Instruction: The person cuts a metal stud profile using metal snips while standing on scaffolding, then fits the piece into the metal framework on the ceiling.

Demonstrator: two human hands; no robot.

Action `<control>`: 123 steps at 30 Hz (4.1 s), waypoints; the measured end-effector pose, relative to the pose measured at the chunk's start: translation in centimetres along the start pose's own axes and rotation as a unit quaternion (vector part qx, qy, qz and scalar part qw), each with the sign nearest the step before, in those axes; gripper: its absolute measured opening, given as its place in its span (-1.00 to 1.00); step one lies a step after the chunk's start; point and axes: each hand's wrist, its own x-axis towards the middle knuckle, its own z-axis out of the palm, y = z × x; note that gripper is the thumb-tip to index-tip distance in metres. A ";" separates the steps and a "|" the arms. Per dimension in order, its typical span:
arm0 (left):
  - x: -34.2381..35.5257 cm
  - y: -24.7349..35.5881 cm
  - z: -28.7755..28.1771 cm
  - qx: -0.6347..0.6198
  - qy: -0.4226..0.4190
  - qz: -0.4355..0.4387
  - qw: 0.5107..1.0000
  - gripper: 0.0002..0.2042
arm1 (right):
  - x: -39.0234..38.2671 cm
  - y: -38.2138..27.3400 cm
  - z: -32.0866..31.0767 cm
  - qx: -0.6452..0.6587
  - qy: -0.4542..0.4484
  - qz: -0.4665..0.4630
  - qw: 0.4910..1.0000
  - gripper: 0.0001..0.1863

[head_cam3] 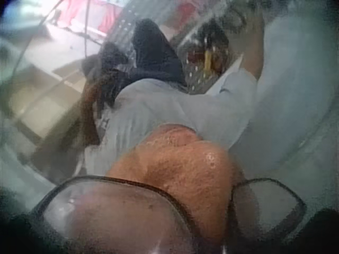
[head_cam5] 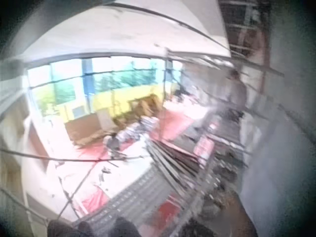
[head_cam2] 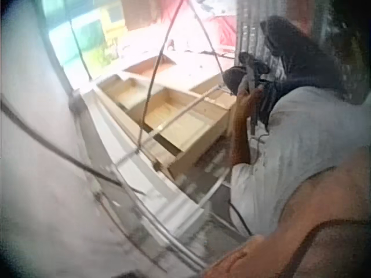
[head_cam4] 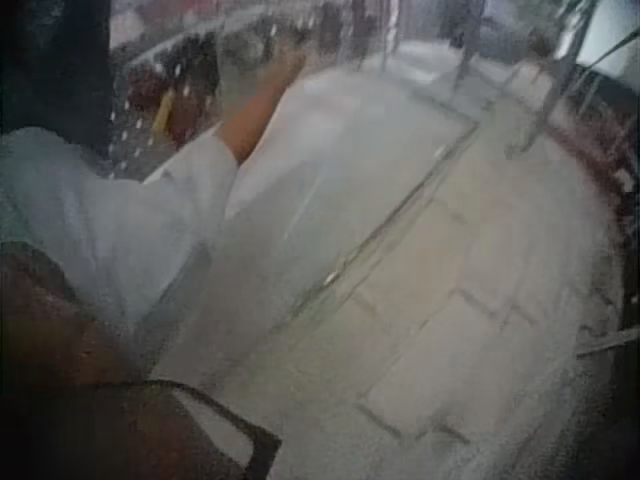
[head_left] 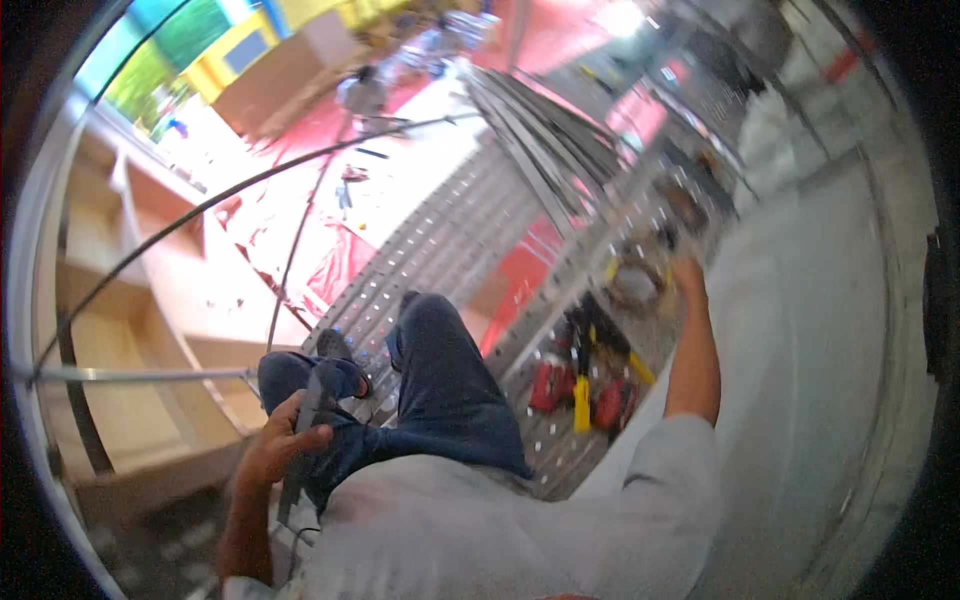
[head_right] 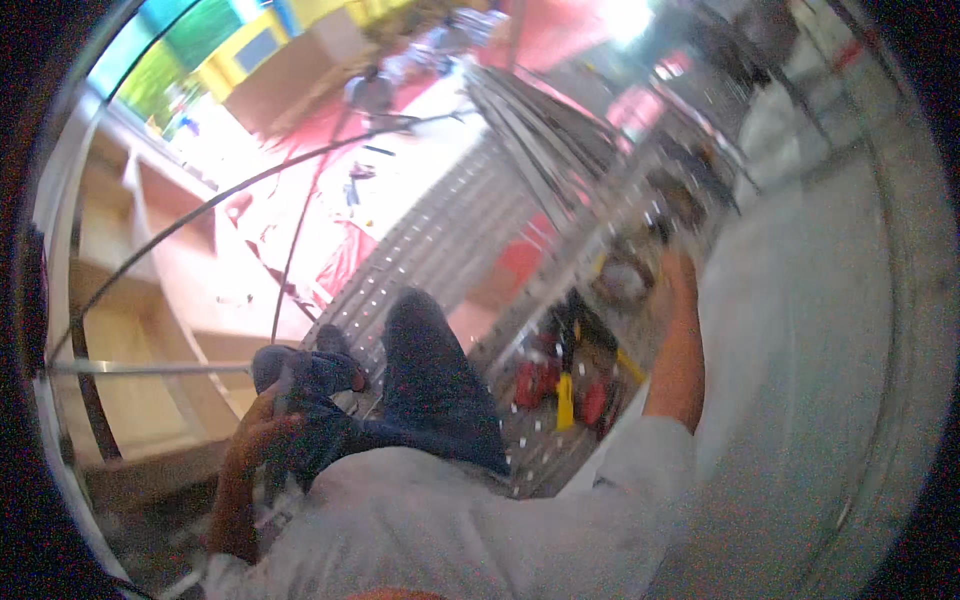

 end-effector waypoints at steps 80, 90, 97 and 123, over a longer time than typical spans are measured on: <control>3.1 -2.0 -6.6 -0.103 0.002 0.083 0.991 -0.61 | -18.4 -48.1 -28.9 0.636 -0.190 -0.343 0.665 -0.21; 3.8 -1.4 -6.5 -0.022 -0.019 0.102 0.994 -0.53 | -18.9 -48.1 -31.2 0.560 -0.111 -0.409 0.712 -0.20; 4.5 -1.5 -4.4 0.292 0.144 0.249 0.912 -0.37 | -18.5 -48.6 -29.5 0.545 -0.103 -0.399 0.730 -0.18; 0.4 -2.4 5.2 0.366 0.297 0.364 0.803 -0.36 | -23.5 -47.5 -25.4 0.572 -0.038 -0.298 0.763 -0.52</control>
